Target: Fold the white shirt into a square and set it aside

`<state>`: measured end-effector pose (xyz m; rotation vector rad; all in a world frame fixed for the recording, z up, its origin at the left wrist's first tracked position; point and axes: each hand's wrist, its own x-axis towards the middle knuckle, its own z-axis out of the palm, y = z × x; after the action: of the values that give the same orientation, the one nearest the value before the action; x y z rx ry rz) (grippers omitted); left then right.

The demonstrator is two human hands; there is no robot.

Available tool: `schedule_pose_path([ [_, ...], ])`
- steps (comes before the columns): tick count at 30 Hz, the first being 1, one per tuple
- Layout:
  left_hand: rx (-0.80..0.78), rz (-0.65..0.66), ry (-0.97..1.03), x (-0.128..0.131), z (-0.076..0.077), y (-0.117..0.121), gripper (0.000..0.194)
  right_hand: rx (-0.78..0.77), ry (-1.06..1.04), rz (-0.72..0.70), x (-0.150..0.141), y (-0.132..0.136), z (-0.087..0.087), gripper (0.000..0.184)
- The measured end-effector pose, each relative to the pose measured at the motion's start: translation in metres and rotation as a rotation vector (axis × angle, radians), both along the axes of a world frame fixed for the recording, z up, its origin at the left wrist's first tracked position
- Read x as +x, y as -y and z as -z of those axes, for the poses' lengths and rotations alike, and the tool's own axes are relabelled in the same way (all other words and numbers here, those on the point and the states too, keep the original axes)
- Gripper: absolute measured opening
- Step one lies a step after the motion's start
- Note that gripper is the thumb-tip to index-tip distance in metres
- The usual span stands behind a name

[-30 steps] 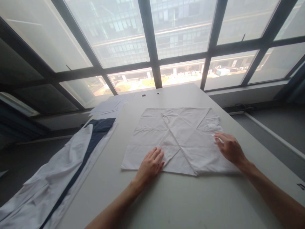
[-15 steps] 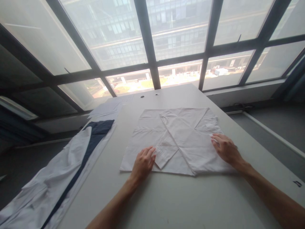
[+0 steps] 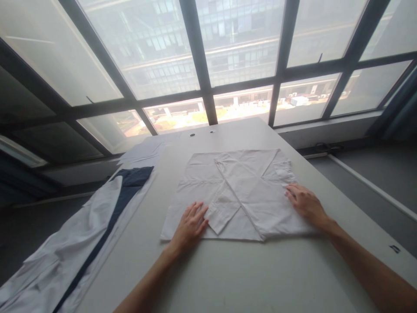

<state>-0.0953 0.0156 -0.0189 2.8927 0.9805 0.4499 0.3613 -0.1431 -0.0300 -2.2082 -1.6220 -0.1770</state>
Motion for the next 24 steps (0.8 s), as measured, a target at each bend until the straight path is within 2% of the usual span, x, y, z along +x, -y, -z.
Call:
schedule_pose_path([
  [4, -0.008, 0.021, 0.02, -0.008, 0.002, 0.017, 0.046, 0.029, -0.006, -0.019, 0.004, -0.001, 0.001, 0.035],
  [8, -0.078, -0.007, 0.118, -0.013, -0.007, 0.024, 0.036, 0.19, -0.01, -0.044, -0.011, -0.003, -0.017, 0.027],
  [11, -0.116, -0.03, 0.176, -0.01, -0.015, 0.021, 0.024, 0.29, -0.05, -0.217, -0.054, -0.001, -0.038, 0.02],
  [14, -0.121, -0.008, 0.192, -0.005, -0.018, 0.017, 0.015, 0.167, -0.119, -0.511, -0.118, 0.006, -0.051, 0.017],
  [17, -0.1, 0.008, 0.212, -0.003, -0.016, 0.017, 0.015, 0.032, -0.122, -0.684, -0.177, 0.009, -0.051, 0.013],
  [20, -0.066, 0.029, 0.202, -0.004, -0.016, 0.019, 0.015, -0.047, -0.042, -0.747, -0.21, 0.004, -0.045, 0.011],
  [24, -0.03, 0.04, 0.182, -0.004, -0.022, 0.023, 0.014, -0.039, 0.104, -0.717, -0.222, -0.007, -0.039, 0.007],
])
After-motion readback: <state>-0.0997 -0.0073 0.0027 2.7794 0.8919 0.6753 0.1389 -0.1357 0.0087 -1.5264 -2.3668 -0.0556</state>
